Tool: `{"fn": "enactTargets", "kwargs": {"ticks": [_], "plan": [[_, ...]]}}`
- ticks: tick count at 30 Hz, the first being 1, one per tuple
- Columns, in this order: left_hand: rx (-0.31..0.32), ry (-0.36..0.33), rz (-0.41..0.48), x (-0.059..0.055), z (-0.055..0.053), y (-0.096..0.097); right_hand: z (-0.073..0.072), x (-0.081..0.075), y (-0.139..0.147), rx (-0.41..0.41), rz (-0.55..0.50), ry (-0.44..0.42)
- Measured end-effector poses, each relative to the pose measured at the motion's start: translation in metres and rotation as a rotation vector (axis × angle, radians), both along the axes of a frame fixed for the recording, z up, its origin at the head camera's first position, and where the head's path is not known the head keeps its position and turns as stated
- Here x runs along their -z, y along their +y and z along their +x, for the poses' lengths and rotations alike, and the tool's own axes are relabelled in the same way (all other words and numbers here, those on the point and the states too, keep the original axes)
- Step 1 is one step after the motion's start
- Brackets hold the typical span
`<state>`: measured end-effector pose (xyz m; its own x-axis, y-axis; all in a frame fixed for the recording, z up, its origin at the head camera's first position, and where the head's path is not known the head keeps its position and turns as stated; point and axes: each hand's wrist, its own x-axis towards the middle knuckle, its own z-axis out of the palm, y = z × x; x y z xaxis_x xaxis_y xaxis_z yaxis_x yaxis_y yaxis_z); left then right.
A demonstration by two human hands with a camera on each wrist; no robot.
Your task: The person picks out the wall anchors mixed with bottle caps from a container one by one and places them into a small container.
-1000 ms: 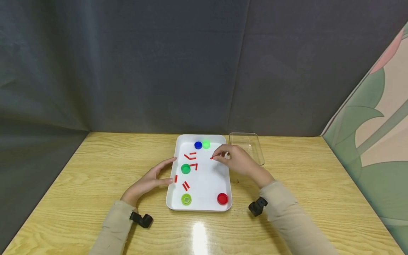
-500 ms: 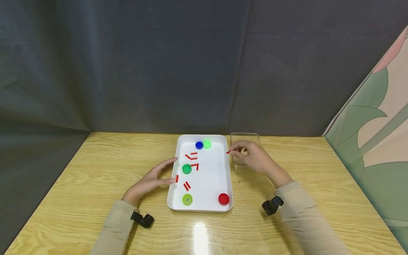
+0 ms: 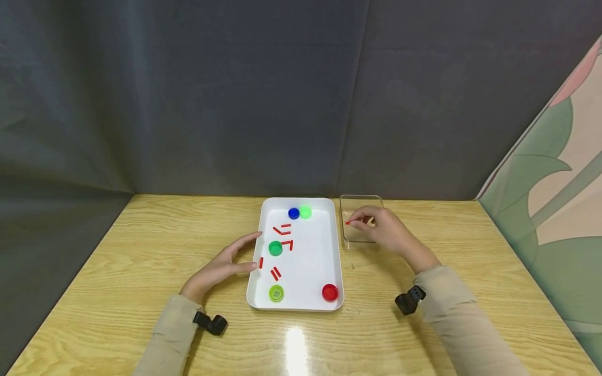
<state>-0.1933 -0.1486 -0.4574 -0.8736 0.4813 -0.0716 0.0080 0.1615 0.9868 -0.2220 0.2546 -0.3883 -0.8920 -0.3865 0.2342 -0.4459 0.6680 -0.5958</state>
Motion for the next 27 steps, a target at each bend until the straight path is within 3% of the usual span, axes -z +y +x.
{"fn": "enactTargets", "kwargs": {"ticks": [10, 19, 27], "plan": [[-0.004, 0.001, 0.002, 0.002, -0.001, 0.002, -0.006, 0.013, 0.009, -0.014, 0.010, 0.044], [0.005, -0.018, 0.009, 0.001, -0.001, 0.003, -0.005, 0.018, 0.011, 0.010, 0.038, -0.032], [0.012, -0.021, 0.013, 0.002, 0.000, 0.004, -0.003, 0.017, 0.012, 0.016, 0.052, -0.021]]}}
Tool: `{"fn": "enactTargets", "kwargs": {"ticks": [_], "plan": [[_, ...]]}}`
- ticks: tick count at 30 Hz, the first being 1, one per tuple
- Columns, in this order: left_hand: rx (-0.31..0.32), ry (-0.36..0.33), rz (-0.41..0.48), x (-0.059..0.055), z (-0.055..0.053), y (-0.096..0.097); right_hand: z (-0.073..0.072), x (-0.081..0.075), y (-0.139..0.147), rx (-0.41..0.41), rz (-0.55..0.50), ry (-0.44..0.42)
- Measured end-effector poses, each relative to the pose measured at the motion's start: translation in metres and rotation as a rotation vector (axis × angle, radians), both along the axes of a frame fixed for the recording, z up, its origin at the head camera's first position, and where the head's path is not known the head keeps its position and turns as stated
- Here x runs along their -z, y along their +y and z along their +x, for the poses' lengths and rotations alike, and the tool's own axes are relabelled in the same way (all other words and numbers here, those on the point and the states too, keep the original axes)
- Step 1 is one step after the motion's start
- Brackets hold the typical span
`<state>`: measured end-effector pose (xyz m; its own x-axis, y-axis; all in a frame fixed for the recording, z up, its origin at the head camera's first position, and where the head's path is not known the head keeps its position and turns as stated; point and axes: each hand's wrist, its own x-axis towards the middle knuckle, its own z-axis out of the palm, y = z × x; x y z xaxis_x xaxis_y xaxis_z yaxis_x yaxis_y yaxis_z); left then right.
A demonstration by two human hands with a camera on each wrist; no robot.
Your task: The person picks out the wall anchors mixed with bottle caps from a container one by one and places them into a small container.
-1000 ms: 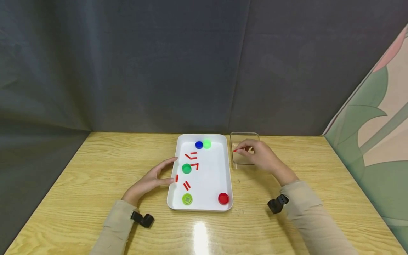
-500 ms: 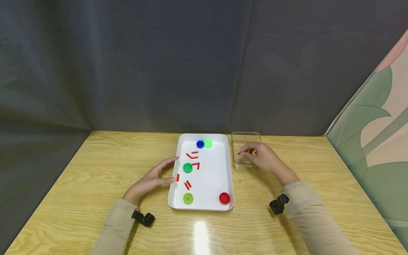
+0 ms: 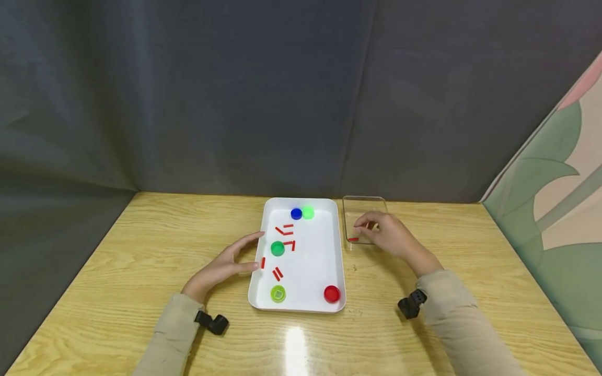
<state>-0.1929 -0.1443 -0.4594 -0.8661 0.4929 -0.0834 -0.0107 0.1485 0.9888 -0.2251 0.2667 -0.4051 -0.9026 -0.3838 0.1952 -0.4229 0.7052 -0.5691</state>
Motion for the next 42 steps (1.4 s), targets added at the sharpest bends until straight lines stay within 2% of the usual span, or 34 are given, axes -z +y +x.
{"fn": "enactTargets", "kwargs": {"ticks": [9, 16, 20, 25, 34, 42], "plan": [[-0.013, 0.011, -0.013, -0.001, 0.001, 0.000, 0.014, -0.008, -0.005, 0.009, -0.019, 0.038], [-0.021, 0.006, -0.023, -0.002, 0.000, 0.001, 0.026, -0.009, -0.017, -0.025, -0.077, 0.120], [-0.028, 0.018, -0.038, -0.003, 0.000, 0.001, 0.030, -0.009, -0.025, -0.037, -0.111, 0.138], [-0.028, 0.027, -0.045, -0.001, 0.000, 0.001, 0.034, -0.008, -0.036, -0.038, -0.138, 0.103], [-0.027, 0.034, -0.045, -0.001, -0.001, 0.002, 0.043, -0.005, -0.063, 0.007, -0.179, 0.021], [-0.021, 0.038, -0.033, 0.001, -0.002, 0.002, 0.045, -0.005, -0.085, -0.047, -0.210, 0.000]]}}
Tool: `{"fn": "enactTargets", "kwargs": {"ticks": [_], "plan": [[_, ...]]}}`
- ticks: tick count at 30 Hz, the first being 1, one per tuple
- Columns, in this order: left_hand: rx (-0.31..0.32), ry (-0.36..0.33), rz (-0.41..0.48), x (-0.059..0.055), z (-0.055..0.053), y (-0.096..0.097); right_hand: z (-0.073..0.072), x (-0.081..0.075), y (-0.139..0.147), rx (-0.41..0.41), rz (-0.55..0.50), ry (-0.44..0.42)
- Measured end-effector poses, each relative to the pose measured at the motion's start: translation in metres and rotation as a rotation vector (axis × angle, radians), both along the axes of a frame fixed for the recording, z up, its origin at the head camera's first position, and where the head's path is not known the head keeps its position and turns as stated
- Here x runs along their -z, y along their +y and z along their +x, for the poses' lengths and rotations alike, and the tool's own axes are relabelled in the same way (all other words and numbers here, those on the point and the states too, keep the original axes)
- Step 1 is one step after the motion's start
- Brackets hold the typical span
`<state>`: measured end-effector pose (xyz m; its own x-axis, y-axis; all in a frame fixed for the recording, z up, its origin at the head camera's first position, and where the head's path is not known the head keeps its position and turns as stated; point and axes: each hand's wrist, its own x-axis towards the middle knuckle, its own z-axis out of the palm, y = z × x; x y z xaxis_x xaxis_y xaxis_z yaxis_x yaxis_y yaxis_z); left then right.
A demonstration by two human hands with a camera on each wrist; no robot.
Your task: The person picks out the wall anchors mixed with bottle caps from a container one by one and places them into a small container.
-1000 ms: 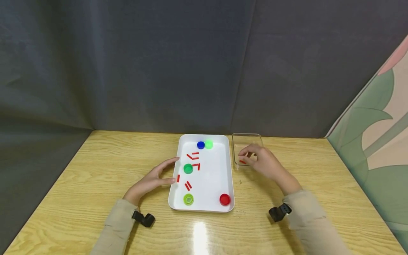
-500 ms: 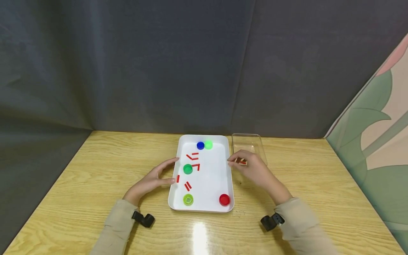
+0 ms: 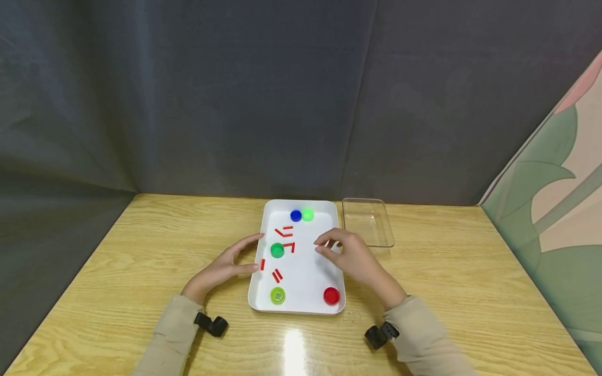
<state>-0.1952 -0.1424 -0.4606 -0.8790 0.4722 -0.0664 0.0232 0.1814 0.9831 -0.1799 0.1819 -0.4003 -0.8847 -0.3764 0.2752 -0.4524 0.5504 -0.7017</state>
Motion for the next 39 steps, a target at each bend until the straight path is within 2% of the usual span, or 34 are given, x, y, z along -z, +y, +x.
{"fn": "enactTargets", "kwargs": {"ticks": [17, 25, 34, 39], "plan": [[0.004, -0.023, 0.028, -0.001, 0.000, 0.001, 0.000, 0.011, -0.037, -0.064, -0.019, -0.030], [0.015, -0.020, 0.027, -0.001, 0.000, 0.002, 0.004, 0.016, -0.051, -0.027, -0.037, -0.080], [0.024, -0.026, 0.039, 0.000, 0.000, 0.002, 0.007, 0.023, -0.061, -0.066, -0.004, -0.154], [0.014, -0.013, 0.019, -0.001, 0.001, 0.002, 0.007, 0.027, -0.062, -0.101, 0.015, -0.166]]}}
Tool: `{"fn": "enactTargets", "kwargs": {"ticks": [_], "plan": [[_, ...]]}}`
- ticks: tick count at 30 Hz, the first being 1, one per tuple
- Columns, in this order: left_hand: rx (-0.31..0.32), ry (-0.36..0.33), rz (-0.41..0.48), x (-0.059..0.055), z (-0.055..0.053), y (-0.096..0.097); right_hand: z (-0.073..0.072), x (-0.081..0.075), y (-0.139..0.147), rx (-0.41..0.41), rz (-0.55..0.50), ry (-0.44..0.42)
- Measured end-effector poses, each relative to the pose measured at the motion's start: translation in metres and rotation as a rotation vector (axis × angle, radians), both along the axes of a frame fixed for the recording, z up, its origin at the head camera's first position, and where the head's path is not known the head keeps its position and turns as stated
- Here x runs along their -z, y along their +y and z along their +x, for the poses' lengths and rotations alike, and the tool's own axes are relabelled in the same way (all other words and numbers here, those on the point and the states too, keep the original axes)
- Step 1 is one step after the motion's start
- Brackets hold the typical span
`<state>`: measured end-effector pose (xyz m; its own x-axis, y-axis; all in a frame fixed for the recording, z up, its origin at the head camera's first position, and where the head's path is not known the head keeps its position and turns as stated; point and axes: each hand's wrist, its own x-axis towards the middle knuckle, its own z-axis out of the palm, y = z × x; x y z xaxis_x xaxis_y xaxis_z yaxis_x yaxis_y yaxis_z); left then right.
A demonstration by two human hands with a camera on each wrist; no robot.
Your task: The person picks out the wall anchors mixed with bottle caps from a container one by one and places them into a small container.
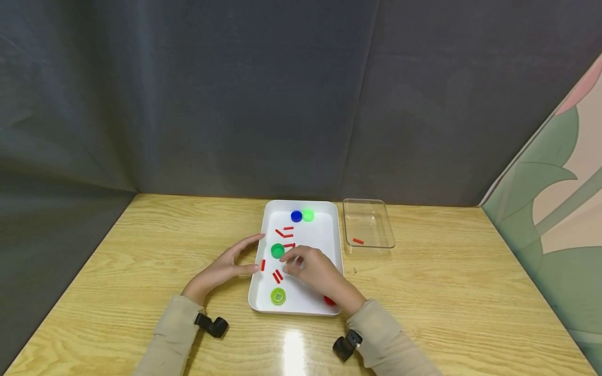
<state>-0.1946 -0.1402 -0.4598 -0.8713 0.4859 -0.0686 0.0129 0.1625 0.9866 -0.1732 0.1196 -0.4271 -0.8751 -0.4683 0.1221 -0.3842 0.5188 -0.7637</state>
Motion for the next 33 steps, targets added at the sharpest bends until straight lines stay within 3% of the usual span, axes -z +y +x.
{"fn": "enactTargets", "kwargs": {"ticks": [10, 26, 33], "plan": [[0.000, 0.024, -0.013, 0.001, -0.001, 0.000, 0.000, 0.004, -0.002, -0.087, 0.050, 0.049], [-0.007, 0.048, -0.042, 0.001, -0.001, -0.001, 0.000, 0.008, -0.010, -0.090, 0.211, 0.063], [-0.001, 0.026, -0.024, 0.001, -0.001, -0.001, 0.000, 0.008, -0.011, -0.092, 0.254, 0.088]]}}
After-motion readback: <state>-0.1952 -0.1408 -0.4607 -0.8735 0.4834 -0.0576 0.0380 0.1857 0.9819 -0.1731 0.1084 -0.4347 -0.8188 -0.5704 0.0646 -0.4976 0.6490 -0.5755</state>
